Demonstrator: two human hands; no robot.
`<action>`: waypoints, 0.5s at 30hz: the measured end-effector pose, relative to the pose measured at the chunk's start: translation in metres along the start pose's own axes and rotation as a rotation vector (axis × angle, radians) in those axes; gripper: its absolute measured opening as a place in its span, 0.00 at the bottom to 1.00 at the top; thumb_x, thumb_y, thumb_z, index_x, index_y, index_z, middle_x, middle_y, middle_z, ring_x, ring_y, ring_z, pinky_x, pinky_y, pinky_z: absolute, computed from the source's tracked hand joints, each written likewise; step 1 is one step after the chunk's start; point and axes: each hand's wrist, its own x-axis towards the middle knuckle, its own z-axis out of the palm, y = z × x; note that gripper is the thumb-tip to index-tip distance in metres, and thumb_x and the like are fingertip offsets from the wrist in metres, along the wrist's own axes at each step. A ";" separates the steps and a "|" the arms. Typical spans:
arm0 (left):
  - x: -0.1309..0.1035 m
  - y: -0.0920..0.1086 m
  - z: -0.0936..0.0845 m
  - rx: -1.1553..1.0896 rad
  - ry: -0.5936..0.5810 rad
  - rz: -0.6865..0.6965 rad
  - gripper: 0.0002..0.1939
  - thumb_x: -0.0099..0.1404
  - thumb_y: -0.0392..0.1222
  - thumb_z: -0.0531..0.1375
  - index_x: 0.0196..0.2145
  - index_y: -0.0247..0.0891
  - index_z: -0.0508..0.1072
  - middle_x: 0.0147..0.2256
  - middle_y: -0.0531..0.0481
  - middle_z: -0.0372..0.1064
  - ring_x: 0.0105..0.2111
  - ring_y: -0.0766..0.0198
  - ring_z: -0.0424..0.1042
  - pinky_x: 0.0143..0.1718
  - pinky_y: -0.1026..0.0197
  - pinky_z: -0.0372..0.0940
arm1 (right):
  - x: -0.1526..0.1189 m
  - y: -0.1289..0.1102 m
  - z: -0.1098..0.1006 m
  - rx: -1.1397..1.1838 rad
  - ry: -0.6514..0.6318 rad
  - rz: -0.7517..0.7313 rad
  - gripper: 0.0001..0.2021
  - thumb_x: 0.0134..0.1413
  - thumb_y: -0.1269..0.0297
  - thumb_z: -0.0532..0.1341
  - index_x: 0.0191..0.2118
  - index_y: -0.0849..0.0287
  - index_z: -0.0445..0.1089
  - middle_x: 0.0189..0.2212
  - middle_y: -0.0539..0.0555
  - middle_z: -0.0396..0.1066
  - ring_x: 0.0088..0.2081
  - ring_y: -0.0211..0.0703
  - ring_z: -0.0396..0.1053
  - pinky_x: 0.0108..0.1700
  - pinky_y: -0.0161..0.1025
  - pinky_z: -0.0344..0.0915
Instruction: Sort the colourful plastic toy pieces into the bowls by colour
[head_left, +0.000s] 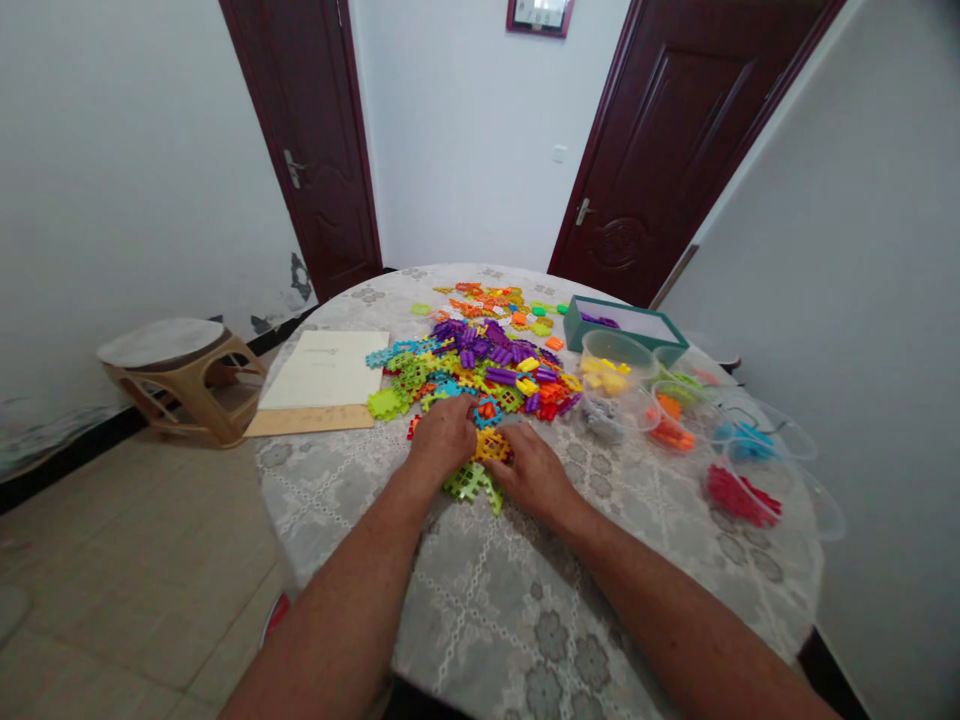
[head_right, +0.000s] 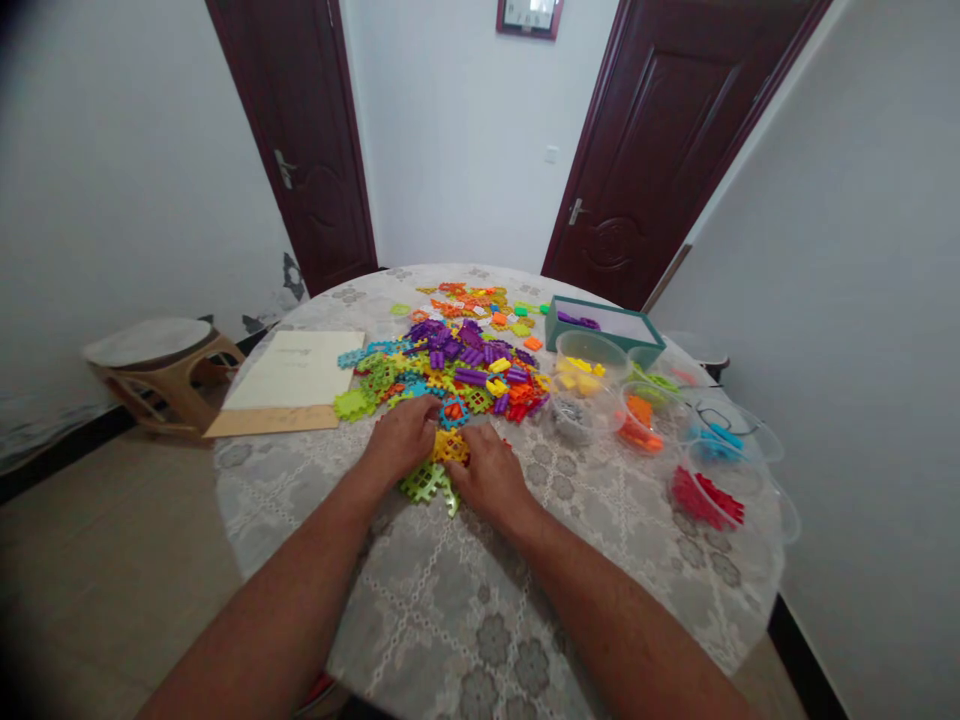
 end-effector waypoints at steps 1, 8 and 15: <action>-0.001 -0.001 -0.001 0.013 -0.028 0.022 0.20 0.63 0.29 0.55 0.49 0.39 0.78 0.46 0.41 0.79 0.48 0.52 0.76 0.51 0.55 0.66 | 0.000 0.000 0.000 0.008 0.007 -0.003 0.14 0.58 0.61 0.66 0.48 0.55 0.69 0.47 0.57 0.69 0.48 0.50 0.68 0.50 0.44 0.65; -0.003 -0.011 -0.004 0.013 -0.169 0.208 0.24 0.58 0.32 0.59 0.53 0.40 0.78 0.49 0.39 0.78 0.51 0.47 0.74 0.55 0.50 0.65 | 0.000 -0.002 -0.001 -0.021 -0.014 0.016 0.10 0.59 0.62 0.65 0.45 0.55 0.67 0.44 0.57 0.68 0.47 0.51 0.67 0.50 0.46 0.65; 0.008 -0.026 0.006 -0.133 -0.196 0.257 0.23 0.59 0.35 0.55 0.51 0.41 0.77 0.49 0.42 0.77 0.51 0.50 0.74 0.56 0.50 0.65 | 0.001 0.000 -0.003 0.097 0.023 0.015 0.16 0.54 0.66 0.67 0.48 0.53 0.66 0.50 0.54 0.62 0.48 0.46 0.65 0.51 0.43 0.66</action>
